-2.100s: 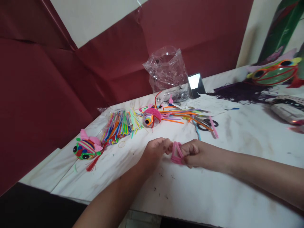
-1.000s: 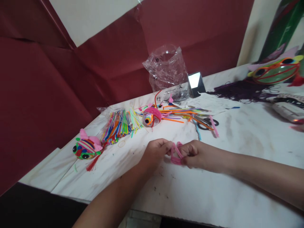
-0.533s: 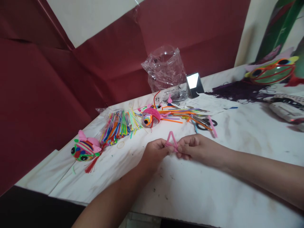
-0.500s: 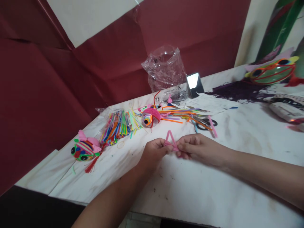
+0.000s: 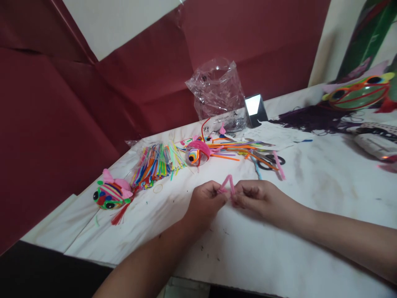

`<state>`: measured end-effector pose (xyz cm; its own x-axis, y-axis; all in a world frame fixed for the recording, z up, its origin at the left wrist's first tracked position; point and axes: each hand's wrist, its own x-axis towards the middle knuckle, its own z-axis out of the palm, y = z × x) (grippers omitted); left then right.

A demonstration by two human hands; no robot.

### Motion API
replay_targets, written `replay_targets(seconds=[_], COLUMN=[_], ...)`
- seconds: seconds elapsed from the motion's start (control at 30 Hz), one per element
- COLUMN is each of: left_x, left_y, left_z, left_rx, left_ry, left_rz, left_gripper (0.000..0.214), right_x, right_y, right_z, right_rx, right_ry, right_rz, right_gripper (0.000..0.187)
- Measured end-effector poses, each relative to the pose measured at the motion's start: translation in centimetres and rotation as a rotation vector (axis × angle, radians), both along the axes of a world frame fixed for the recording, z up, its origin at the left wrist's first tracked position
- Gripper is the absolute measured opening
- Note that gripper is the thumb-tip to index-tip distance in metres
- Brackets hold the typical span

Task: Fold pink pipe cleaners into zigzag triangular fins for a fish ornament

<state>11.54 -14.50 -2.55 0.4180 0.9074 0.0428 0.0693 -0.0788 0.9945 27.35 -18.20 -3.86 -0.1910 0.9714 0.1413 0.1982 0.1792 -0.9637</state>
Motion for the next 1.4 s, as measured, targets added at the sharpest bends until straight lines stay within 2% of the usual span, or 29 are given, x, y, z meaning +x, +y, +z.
replay_targets(seconds=[0.13,0.27,0.37,0.57,0.73,0.87,1.1,1.2,1.4], left_x=[-0.1,-0.2,-0.1,-0.1,-0.3,-0.4,-0.4,-0.4,-0.2], left_y=[0.2,0.3,0.1,0.5,1.1,1.1,1.3,1.2,0.7], left_z=[-0.4,-0.5,-0.4,-0.8,-0.6,-0.6,-0.9,-0.8,-0.9], left_rx=[0.033,0.128,0.161,0.037,-0.084,-0.087,-0.055,-0.038,0.015], left_ry=[0.013,0.079,0.112,-0.008,-0.098,-0.088,-0.035,-0.035,0.024], left_rz=[0.036,0.048,0.034,0.023,-0.089,-0.163,-0.133,-0.116,-0.068], left_gripper=[0.012,0.010,0.007,0.010,0.013,0.014,0.014,0.015,0.019], right_x=[0.0,0.1,0.1,0.1,0.1,0.3,0.3,0.1,0.2], right_y=[0.2,0.1,0.0,0.3,0.4,0.3,0.1,0.0,-0.1], right_z=[0.2,0.3,0.2,-0.2,0.2,0.5,1.0,1.0,0.4], right_rx=[-0.049,0.052,0.087,0.033,-0.029,-0.017,-0.061,-0.043,0.081], right_ry=[0.063,-0.015,-0.078,-0.075,0.039,0.080,0.164,0.129,-0.087], right_rz=[-0.023,-0.100,-0.102,-0.103,-0.064,-0.045,-0.062,-0.100,-0.174], right_gripper=[0.018,0.020,0.017,0.010,0.014,0.013,0.012,0.013,0.013])
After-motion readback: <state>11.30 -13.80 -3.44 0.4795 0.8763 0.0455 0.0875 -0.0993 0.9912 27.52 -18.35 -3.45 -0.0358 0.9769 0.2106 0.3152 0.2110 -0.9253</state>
